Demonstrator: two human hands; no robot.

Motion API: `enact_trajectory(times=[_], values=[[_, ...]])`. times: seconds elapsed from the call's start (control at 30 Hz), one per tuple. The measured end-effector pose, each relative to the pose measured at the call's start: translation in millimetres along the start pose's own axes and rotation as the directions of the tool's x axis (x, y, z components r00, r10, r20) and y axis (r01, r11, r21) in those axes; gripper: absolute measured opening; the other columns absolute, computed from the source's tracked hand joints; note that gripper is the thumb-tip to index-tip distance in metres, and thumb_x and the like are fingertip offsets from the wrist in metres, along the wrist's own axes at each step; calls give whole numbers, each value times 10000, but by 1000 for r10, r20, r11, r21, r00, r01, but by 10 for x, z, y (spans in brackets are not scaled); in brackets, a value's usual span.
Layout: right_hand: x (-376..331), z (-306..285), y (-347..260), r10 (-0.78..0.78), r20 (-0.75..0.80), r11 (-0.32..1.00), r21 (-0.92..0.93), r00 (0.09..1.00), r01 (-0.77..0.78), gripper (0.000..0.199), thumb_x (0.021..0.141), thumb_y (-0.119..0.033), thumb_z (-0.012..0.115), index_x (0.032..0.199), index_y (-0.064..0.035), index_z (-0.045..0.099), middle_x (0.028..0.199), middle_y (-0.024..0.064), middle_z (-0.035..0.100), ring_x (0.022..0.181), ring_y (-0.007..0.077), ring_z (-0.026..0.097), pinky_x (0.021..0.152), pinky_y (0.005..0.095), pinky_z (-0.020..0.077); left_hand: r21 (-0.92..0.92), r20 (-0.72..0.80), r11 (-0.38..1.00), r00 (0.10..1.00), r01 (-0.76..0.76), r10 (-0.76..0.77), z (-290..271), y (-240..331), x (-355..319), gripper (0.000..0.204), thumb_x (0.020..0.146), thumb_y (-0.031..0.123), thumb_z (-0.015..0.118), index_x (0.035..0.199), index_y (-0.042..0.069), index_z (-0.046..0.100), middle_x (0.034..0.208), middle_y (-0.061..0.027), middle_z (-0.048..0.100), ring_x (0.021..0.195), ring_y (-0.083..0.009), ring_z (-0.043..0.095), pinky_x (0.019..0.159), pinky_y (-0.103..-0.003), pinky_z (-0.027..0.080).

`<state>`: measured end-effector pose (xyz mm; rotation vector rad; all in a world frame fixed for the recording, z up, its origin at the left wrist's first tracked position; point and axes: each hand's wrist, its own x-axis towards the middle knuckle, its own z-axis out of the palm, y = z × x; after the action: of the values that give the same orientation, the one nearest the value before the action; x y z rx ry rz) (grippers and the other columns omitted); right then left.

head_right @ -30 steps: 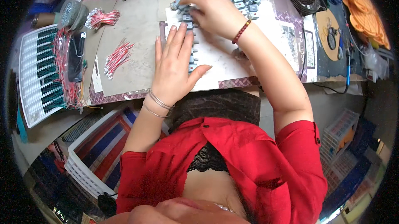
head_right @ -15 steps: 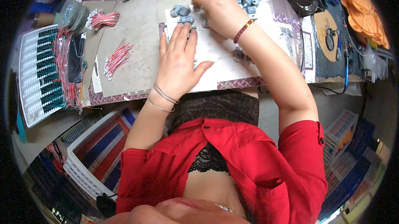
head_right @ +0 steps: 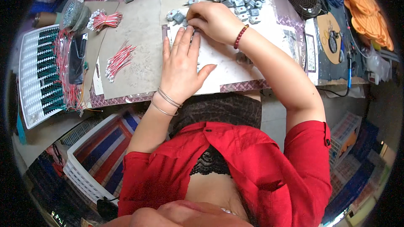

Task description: Soldering wires to electronic strips and assembling small plastic components into a tray.

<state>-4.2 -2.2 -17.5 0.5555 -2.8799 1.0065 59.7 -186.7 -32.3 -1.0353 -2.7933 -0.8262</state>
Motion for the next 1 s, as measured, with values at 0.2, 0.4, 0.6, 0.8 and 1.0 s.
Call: enact_trajectory(times=[0.2,0.4,0.6,0.8,1.0], values=[[200,-27,-59,-263,29,938,-224,964,263,202,792,-59,649,989,-77,689,950,96,624,947,306,629,800,404,535,-10,-22,1000,999,-23,23,-23,30,81,744,804,382,752,1348,-50,486,1452,-215,409,1407,-377,336,1133,-598,223],[551,-119,-290,-231,437,806,-414,869,422,195,805,-63,640,996,-54,671,1012,100,593,1015,292,632,841,402,552,7,-13,1000,1000,18,-18,59,55,106,751,787,374,763,1335,-58,484,1440,-211,418,1399,-374,339,1113,-589,255],[584,-205,-273,-161,446,882,-336,881,332,282,781,-61,696,1050,-53,613,1032,136,595,1000,325,635,814,420,545,36,-3,999,1000,23,-23,41,64,109,747,779,361,767,1336,-50,487,1443,-216,416,1395,-361,341,1119,-577,255],[162,-92,133,148,128,966,195,981,-171,225,865,-74,671,1078,-43,605,962,130,659,859,280,652,784,373,534,59,-6,998,1000,17,-17,58,70,105,746,788,373,761,1346,-36,484,1445,-219,415,1394,-356,342,1127,-571,247],[194,-113,56,-97,-46,985,-148,994,89,172,865,-75,671,1032,-40,666,976,124,657,899,312,651,788,386,533,-24,-38,1000,999,7,-8,-13,19,184,769,793,401,758,1367,-22,471,1459,-210,408,1385,-372,358,1129,-581,237]])
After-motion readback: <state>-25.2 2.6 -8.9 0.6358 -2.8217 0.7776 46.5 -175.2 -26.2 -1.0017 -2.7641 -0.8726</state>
